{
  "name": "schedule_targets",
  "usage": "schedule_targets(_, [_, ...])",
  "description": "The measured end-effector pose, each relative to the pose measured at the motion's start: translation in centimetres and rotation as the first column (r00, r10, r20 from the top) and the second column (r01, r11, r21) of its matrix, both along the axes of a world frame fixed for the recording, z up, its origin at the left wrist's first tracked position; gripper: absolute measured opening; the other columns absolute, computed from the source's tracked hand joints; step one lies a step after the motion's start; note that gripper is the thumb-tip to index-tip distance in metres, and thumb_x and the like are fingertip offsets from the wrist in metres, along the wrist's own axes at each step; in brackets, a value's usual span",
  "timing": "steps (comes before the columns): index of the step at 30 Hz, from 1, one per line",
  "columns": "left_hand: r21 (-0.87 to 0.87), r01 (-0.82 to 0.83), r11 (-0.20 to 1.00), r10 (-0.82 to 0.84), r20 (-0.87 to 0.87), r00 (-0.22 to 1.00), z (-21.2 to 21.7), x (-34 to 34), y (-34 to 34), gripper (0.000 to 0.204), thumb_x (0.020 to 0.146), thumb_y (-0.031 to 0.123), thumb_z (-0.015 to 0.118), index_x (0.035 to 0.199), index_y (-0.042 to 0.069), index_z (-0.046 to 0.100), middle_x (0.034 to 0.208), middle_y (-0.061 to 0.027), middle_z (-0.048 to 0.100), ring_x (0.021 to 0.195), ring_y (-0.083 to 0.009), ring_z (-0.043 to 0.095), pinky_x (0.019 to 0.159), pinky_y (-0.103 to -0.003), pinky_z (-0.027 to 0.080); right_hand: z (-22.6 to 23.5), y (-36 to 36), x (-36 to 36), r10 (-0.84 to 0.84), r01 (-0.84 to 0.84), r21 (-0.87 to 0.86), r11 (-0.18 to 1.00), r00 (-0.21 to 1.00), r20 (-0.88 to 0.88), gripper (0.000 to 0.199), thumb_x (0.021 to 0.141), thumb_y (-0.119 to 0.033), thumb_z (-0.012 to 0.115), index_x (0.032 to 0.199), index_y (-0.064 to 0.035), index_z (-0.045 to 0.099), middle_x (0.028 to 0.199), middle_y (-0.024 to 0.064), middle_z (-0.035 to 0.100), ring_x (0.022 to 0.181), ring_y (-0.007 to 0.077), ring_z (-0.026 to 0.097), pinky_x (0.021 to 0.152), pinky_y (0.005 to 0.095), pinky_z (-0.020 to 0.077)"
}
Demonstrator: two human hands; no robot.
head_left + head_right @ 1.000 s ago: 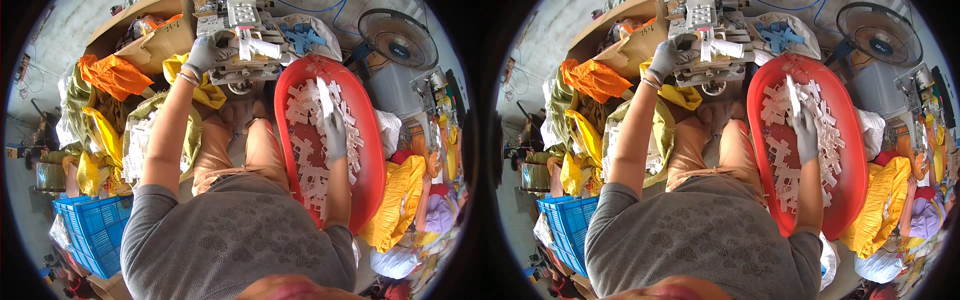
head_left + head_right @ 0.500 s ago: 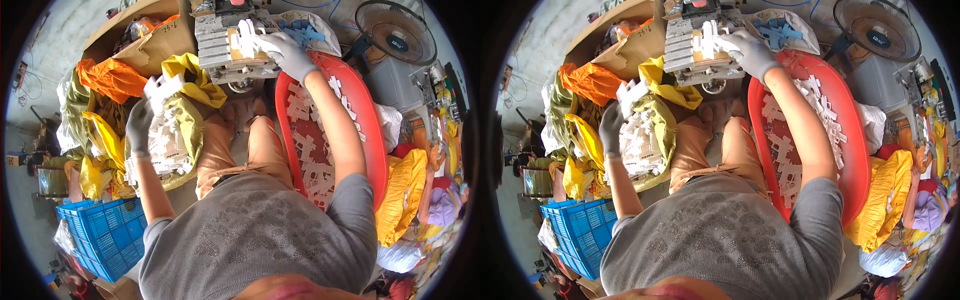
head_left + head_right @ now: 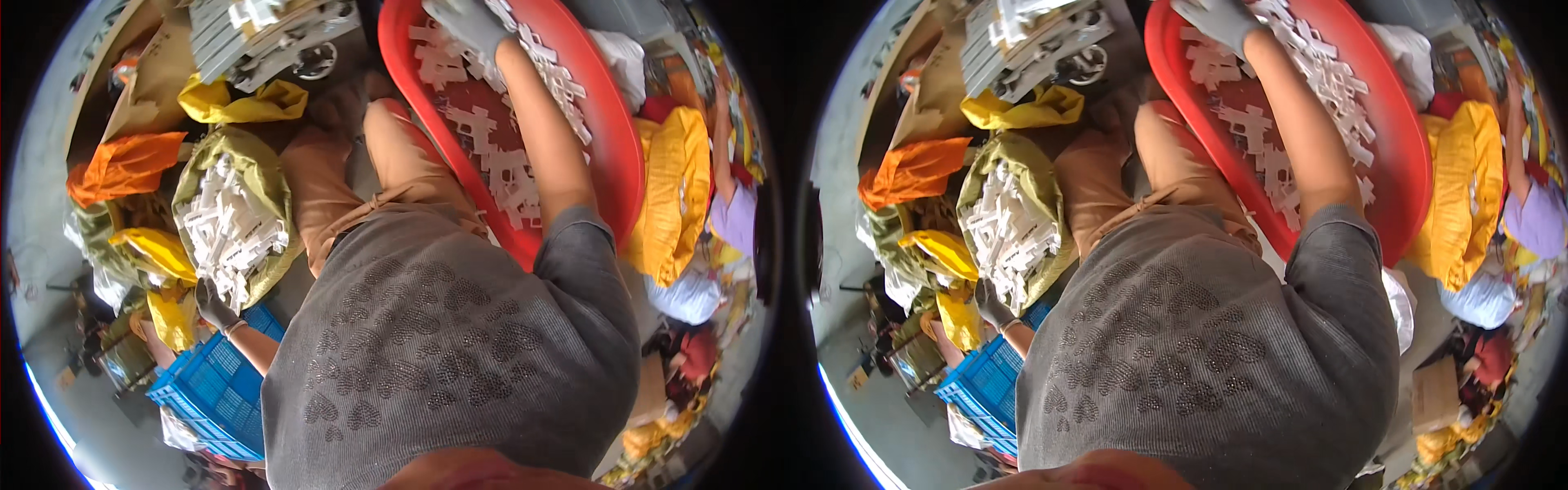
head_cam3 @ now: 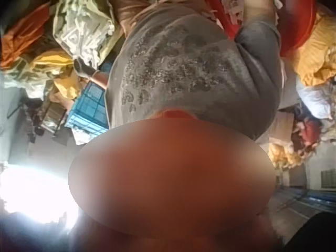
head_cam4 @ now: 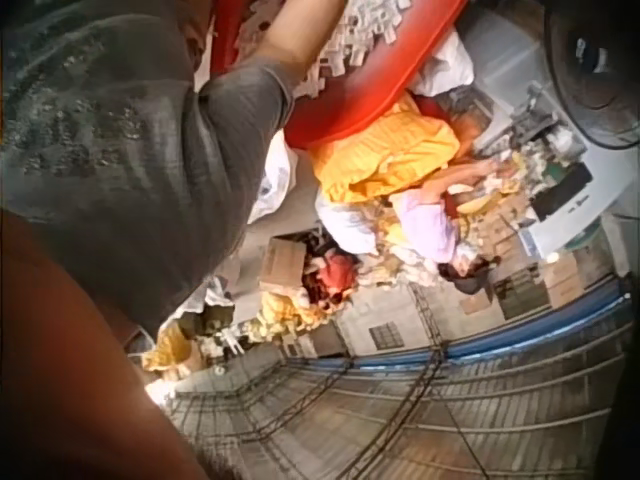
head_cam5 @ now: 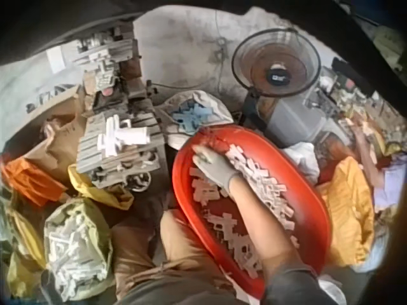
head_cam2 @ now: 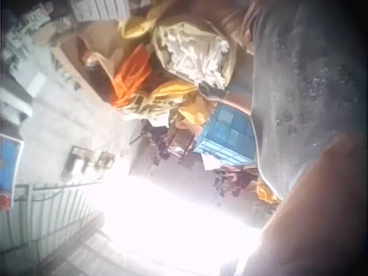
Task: Placing white plastic components onto a machine jig for stamping or printing and then sorting them into a bin.
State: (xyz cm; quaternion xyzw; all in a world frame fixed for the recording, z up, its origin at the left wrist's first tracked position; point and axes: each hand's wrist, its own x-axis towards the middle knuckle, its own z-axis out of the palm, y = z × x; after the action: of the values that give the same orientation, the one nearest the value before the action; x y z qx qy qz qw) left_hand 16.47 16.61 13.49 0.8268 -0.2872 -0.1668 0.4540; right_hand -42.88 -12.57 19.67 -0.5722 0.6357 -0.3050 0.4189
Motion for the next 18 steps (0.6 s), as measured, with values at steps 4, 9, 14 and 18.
schedule_targets(4, [-0.098, 0.162, 0.982, -0.149, 0.126, 0.981, -1.0, 4.7, -0.7, 0.038, 0.088, 0.014, 0.060, 0.120, -0.007, 0.053, 0.120, -0.0132, 0.057, 0.106, -0.0197, 0.055, 0.093, -0.030, 0.042, -16.9, 6.3, -8.8, 0.139, -0.119, 0.072, 0.990, 0.887, -0.441, 0.041, 0.088, -0.034, 0.052, 0.122, -0.0103, 0.053, 0.108, 0.0177, 0.060, 0.104, 0.0308, 0.057, 0.090, 0.0362, 0.0442])
schedule_targets(9, [-0.034, 0.099, 0.995, -0.091, 0.197, 0.976, -0.9, 5.1, -1.3, 0.037, 0.089, 0.014, 0.058, 0.119, -0.006, 0.054, 0.120, -0.0130, 0.057, 0.107, -0.0213, 0.055, 0.094, -0.029, 0.042, -24.6, 15.1, -9.3, 0.062, 0.428, 0.561, 0.708, 0.754, -0.654, 0.053, 0.083, -0.045, 0.052, 0.122, -0.0098, 0.056, 0.130, 0.0148, 0.052, 0.118, 0.0299, 0.052, 0.095, 0.0429, 0.0442])
schedule_targets(14, [0.056, 0.175, 0.983, -0.183, 0.194, 0.964, -1.9, 5.0, -2.3, 0.035, 0.090, 0.016, 0.057, 0.118, -0.006, 0.055, 0.118, -0.0118, 0.060, 0.103, -0.0187, 0.058, 0.090, -0.029, 0.046, -27.1, 17.4, -8.4, -0.078, 0.472, 0.481, 0.739, 0.769, -0.634, 0.047, 0.078, -0.042, 0.054, 0.119, -0.0178, 0.060, 0.121, 0.0118, 0.058, 0.115, 0.0291, 0.054, 0.092, 0.0413, 0.0456])
schedule_targets(18, [0.048, 0.189, 0.981, -0.195, 0.219, 0.956, -1.1, 2.8, -4.4, 0.031, 0.089, 0.012, 0.057, 0.114, -0.006, 0.057, 0.110, -0.0118, 0.062, 0.098, -0.0179, 0.060, 0.089, -0.027, 0.046, -27.7, 17.6, -8.4, -0.374, 0.519, 0.192, 0.833, 0.783, -0.496, 0.037, 0.078, -0.034, 0.059, 0.109, -0.0133, 0.062, 0.106, 0.0133, 0.062, 0.101, 0.0310, 0.060, 0.084, 0.0408, 0.0483])
